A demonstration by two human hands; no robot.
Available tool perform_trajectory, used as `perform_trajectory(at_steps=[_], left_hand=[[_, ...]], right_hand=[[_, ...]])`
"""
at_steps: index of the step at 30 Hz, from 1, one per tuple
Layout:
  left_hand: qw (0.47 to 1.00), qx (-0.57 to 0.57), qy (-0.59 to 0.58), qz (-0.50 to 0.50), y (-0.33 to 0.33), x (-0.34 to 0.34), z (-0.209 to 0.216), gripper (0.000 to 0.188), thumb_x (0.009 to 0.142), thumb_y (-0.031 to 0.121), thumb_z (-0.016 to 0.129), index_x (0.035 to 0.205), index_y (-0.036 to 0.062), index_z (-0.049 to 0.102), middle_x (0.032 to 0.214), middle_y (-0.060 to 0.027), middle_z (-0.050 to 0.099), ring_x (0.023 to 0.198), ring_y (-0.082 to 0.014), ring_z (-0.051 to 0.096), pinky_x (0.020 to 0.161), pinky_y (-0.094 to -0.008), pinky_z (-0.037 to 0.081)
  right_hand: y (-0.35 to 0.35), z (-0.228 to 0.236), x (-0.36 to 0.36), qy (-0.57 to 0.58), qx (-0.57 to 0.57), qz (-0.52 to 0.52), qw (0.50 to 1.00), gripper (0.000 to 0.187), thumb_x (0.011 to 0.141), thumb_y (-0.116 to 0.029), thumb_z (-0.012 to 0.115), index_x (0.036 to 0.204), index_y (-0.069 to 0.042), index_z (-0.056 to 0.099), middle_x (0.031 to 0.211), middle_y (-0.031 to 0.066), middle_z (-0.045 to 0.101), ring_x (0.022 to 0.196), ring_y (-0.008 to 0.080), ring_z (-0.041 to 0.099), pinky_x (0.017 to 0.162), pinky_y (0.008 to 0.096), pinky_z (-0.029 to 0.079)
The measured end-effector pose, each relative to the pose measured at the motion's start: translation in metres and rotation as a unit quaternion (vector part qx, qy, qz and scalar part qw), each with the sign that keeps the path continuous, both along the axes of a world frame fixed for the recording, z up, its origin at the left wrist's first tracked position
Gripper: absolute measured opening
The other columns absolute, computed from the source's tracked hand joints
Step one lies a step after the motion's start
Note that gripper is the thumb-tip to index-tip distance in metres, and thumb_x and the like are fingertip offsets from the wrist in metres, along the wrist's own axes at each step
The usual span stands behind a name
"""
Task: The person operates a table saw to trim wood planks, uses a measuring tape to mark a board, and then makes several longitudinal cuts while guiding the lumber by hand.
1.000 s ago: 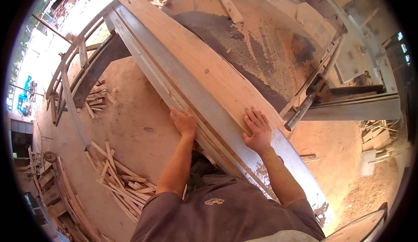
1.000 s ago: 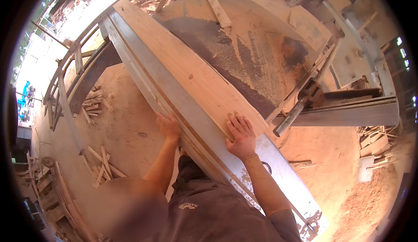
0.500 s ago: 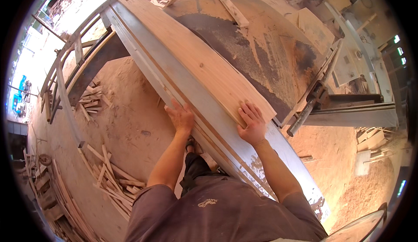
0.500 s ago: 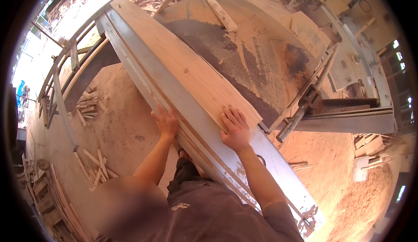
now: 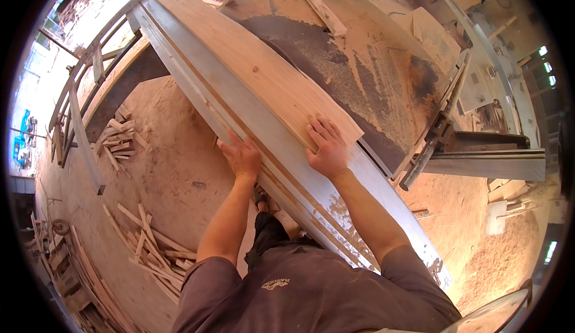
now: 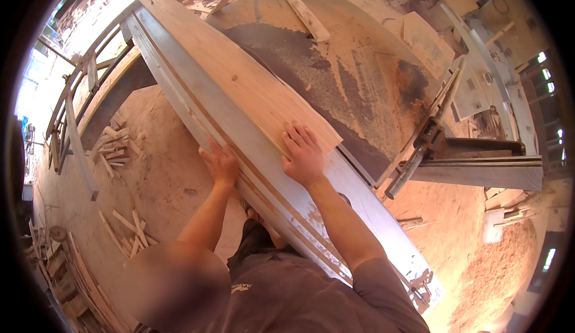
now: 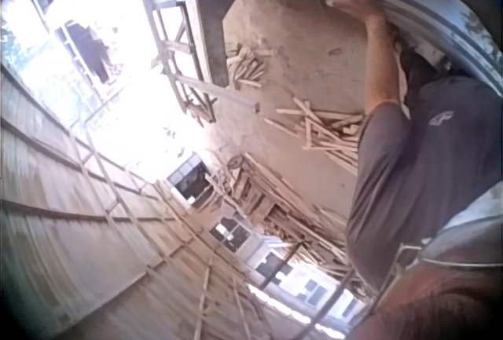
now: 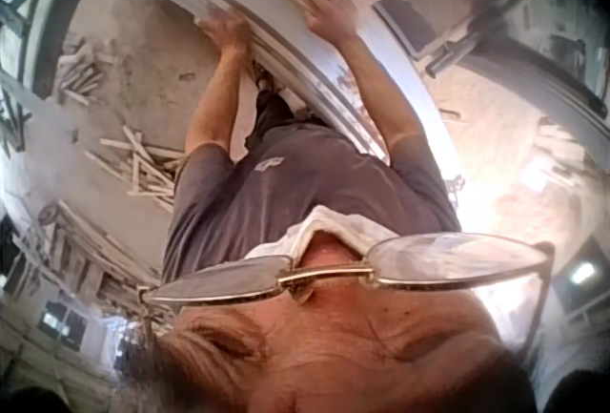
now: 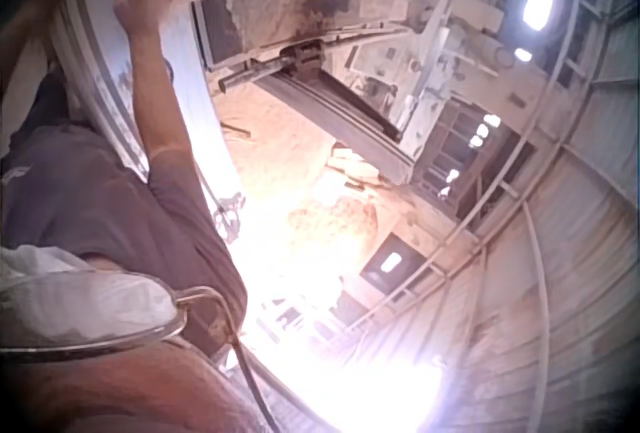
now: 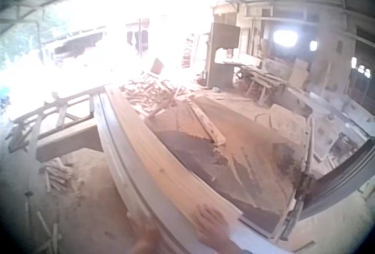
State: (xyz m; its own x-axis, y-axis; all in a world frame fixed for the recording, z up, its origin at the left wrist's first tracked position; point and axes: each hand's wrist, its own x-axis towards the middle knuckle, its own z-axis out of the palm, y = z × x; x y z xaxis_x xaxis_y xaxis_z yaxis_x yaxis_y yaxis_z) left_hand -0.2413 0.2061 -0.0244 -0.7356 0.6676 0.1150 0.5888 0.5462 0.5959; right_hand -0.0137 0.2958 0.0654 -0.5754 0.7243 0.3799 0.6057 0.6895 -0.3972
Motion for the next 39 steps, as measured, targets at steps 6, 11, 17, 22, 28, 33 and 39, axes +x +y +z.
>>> perform_trajectory(at_steps=[6, 11, 17, 22, 28, 33, 39], left_hand=[[1.0, -0.005, 0.0, 0.02, 0.023, -0.037, -0.001, 0.066, 0.102, 0.027, 0.051, 0.156, -0.0017, 0.027, 0.146, -0.0471, 0.021, 0.132, -0.0623, 0.036, 0.114, -0.0573, 0.033], [1.0, -0.017, -0.011, 0.024, 0.035, -0.062, 0.001, 0.066, 0.101, 0.027, 0.052, 0.156, -0.0001, 0.028, 0.145, -0.0457, 0.025, 0.13, -0.0618, 0.039, 0.113, -0.0564, 0.035], [0.996, -0.041, -0.069, 0.027, 0.049, -0.08, 0.02, 0.066, 0.102, 0.029, 0.049, 0.157, 0.0003, 0.028, 0.143, -0.0423, 0.028, 0.129, -0.0571, 0.044, 0.111, -0.0528, 0.039], [0.996, -0.04, -0.068, 0.033, 0.058, -0.102, 0.015, 0.064, 0.102, 0.031, 0.049, 0.156, 0.0015, 0.031, 0.141, -0.0383, 0.032, 0.126, -0.0535, 0.046, 0.11, -0.0515, 0.04], [0.997, -0.026, -0.07, 0.024, 0.069, -0.122, 0.018, 0.064, 0.102, 0.031, 0.05, 0.156, 0.0012, 0.033, 0.14, -0.0356, 0.035, 0.128, -0.0515, 0.045, 0.112, -0.05, 0.038], [0.997, -0.017, -0.075, 0.028, 0.079, -0.144, 0.008, 0.063, 0.102, 0.031, 0.049, 0.155, 0.0007, 0.035, 0.14, -0.0358, 0.036, 0.127, -0.0512, 0.046, 0.112, -0.0499, 0.037], [0.997, -0.016, -0.067, 0.027, 0.091, -0.161, 0.011, 0.063, 0.102, 0.033, 0.048, 0.154, 0.0, 0.036, 0.139, -0.0381, 0.037, 0.128, -0.0511, 0.046, 0.112, -0.0495, 0.037]], right_hand=[[0.022, -0.007, -0.036, -0.001, 0.002, 0.005, 1.0, 0.051, 0.073, -0.013, 0.073, 0.122, -0.002, 0.069, 0.143, 0.0128, 0.06, 0.139, 0.0317, 0.05, 0.12, 0.0471, 0.035], [0.032, -0.009, -0.055, 0.001, 0.008, 0.005, 1.0, 0.049, 0.074, -0.012, 0.073, 0.121, -0.002, 0.069, 0.141, 0.0133, 0.062, 0.138, 0.0318, 0.051, 0.119, 0.0474, 0.036], [0.044, -0.009, -0.074, 0.002, 0.011, 0.003, 1.0, 0.049, 0.073, -0.012, 0.072, 0.12, -0.002, 0.069, 0.139, 0.014, 0.062, 0.137, 0.0321, 0.052, 0.119, 0.0468, 0.036], [0.052, -0.006, -0.093, 0.012, -0.003, 0.007, 1.0, 0.049, 0.072, -0.011, 0.073, 0.119, -0.001, 0.069, 0.138, 0.0138, 0.062, 0.138, 0.0318, 0.05, 0.119, 0.0458, 0.036], [0.064, -0.008, -0.113, 0.005, -0.003, 0.007, 1.0, 0.049, 0.072, -0.014, 0.074, 0.119, -0.002, 0.069, 0.138, 0.0125, 0.062, 0.138, 0.0299, 0.049, 0.119, 0.0442, 0.035], [0.073, -0.008, -0.131, 0.009, 0.001, 0.005, 1.0, 0.049, 0.073, -0.014, 0.074, 0.12, -0.002, 0.069, 0.138, 0.0115, 0.062, 0.138, 0.0291, 0.05, 0.12, 0.0432, 0.035], [0.084, -0.004, -0.149, 0.004, -0.011, 0.006, 1.0, 0.049, 0.074, -0.015, 0.074, 0.121, -0.002, 0.069, 0.14, 0.0116, 0.061, 0.139, 0.029, 0.049, 0.12, 0.0432, 0.035]])
